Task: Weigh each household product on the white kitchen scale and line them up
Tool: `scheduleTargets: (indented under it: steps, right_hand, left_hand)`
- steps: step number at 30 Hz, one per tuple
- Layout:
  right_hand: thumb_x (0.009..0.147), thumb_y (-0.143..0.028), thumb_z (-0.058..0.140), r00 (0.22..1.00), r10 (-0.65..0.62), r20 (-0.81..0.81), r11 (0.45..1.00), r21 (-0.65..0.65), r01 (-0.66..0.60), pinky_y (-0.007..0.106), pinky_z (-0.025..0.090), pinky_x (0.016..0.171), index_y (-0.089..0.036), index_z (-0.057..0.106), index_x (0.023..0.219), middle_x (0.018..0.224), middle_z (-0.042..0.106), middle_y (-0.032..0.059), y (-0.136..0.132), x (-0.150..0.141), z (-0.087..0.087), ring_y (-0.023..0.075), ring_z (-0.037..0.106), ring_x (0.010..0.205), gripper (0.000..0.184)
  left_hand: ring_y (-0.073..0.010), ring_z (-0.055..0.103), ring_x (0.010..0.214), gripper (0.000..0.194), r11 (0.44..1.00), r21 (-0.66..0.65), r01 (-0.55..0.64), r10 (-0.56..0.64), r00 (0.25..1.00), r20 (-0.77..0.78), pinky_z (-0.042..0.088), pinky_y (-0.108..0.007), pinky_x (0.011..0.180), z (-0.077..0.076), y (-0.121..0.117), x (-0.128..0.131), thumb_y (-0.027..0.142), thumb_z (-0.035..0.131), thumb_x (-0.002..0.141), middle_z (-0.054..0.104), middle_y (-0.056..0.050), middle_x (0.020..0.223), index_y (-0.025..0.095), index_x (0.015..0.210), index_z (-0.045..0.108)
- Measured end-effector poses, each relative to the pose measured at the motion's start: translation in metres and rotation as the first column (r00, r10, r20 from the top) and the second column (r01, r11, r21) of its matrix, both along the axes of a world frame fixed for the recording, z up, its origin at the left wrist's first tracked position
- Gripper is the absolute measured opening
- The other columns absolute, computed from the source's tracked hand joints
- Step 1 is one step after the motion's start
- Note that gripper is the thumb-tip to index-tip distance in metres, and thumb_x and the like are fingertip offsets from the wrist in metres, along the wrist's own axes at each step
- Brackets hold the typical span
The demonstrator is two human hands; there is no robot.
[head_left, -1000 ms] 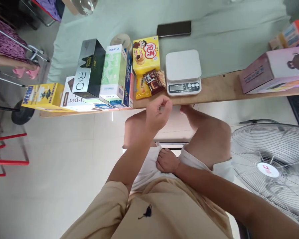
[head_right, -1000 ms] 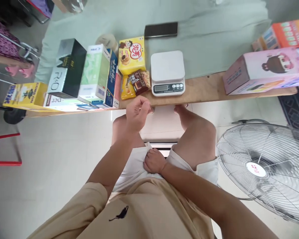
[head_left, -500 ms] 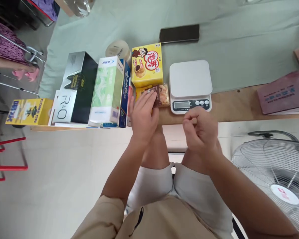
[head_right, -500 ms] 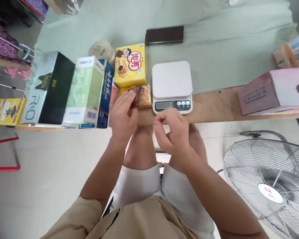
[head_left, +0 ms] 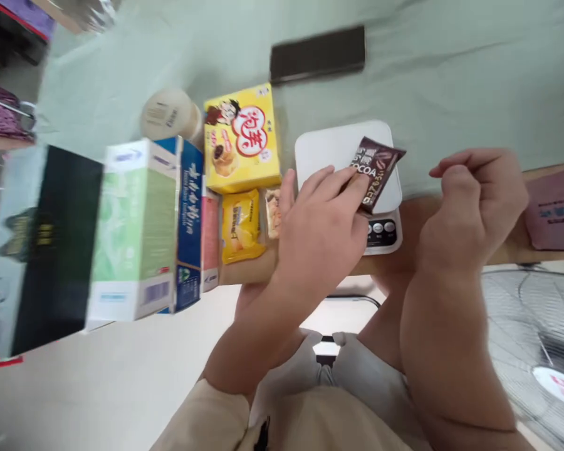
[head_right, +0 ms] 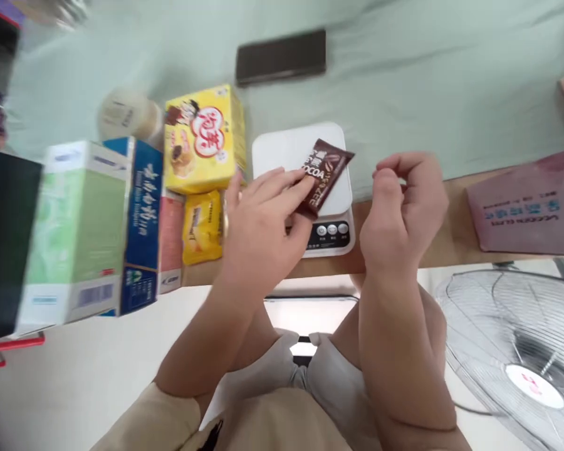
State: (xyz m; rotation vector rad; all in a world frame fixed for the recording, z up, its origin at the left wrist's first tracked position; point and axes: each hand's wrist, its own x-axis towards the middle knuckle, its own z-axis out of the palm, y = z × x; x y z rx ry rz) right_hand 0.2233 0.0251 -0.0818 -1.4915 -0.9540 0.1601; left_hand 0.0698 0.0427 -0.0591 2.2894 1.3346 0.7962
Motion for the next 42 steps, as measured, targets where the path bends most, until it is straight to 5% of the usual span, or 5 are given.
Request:
scheduleTargets:
  steps: [9, 23, 31, 35, 42]
  right_hand:
    - [0.087, -0.017, 0.054, 0.992, 0.114, 0.062, 0.975, -0.200, -0.100, 0.029, 0.047, 0.071, -0.017, 0.071, 0.091, 0.089, 0.071, 0.0038, -0.005, 0.006, 0.001, 0.0120, 0.064, 0.084, 0.018]
    - [0.091, -0.029, 0.057, 0.970, 0.237, 0.054, 0.922, -0.328, -0.207, 0.042, 0.059, 0.089, -0.024, 0.070, 0.111, 0.109, 0.075, 0.0058, -0.016, -0.004, -0.003, 0.0214, 0.071, 0.103, 0.025]
    - [0.085, -0.018, 0.068, 0.972, 0.133, 0.192, 0.911, -0.411, -0.043, 0.046, 0.065, 0.099, -0.025, 0.077, 0.111, 0.124, 0.072, 0.0089, -0.035, 0.023, 0.035, 0.0246, 0.073, 0.114, 0.028]
    - [0.092, -0.023, 0.062, 0.958, 0.113, 0.265, 0.779, -0.622, 0.080, 0.053, 0.064, 0.104, -0.023, 0.077, 0.119, 0.134, 0.069, 0.0129, -0.057, 0.043, 0.061, 0.0323, 0.068, 0.128, 0.031]
    - [0.102, -0.032, 0.043, 0.882, 0.391, 0.263, 0.747, -0.650, -0.138, 0.067, 0.050, 0.120, -0.019, 0.054, 0.145, 0.158, 0.053, 0.0146, -0.091, 0.055, 0.064, 0.0371, 0.049, 0.152, 0.046]
  left_hand:
    - [-0.0214, 0.072, 0.104, 0.017, 0.997, -0.015, -0.082, 0.082, 0.939, 0.334, 0.061, -0.041, 0.099, 0.036, 0.016, -0.014, 0.011, 0.058, 0.090, 0.078, -0.002, 0.104, 0.024, 0.096, 0.067]
    - [-0.0332, 0.058, 0.145, 0.035, 0.969, -0.189, 0.159, -0.157, 0.987, 0.028, 0.040, -0.059, 0.128, 0.026, 0.005, -0.004, 0.036, 0.051, 0.100, 0.079, -0.006, 0.124, 0.019, 0.122, 0.073]
    - [-0.0301, 0.060, 0.143, 0.040, 0.921, -0.195, 0.337, -0.297, 0.932, 0.208, 0.041, -0.055, 0.128, 0.026, -0.014, 0.024, 0.043, 0.052, 0.102, 0.072, -0.012, 0.139, 0.016, 0.126, 0.068]
    - [-0.0226, 0.064, 0.136, 0.040, 0.847, -0.211, 0.488, -0.393, 0.842, 0.368, 0.053, -0.041, 0.119, 0.022, -0.021, 0.043, 0.040, 0.054, 0.102, 0.068, -0.017, 0.142, 0.013, 0.128, 0.066]
    - [-0.0265, 0.052, 0.150, 0.049, 0.729, -0.434, 0.529, -0.327, 0.827, 0.458, 0.042, -0.047, 0.130, 0.014, -0.030, 0.063, 0.042, 0.038, 0.107, 0.057, -0.017, 0.155, 0.014, 0.143, 0.056]
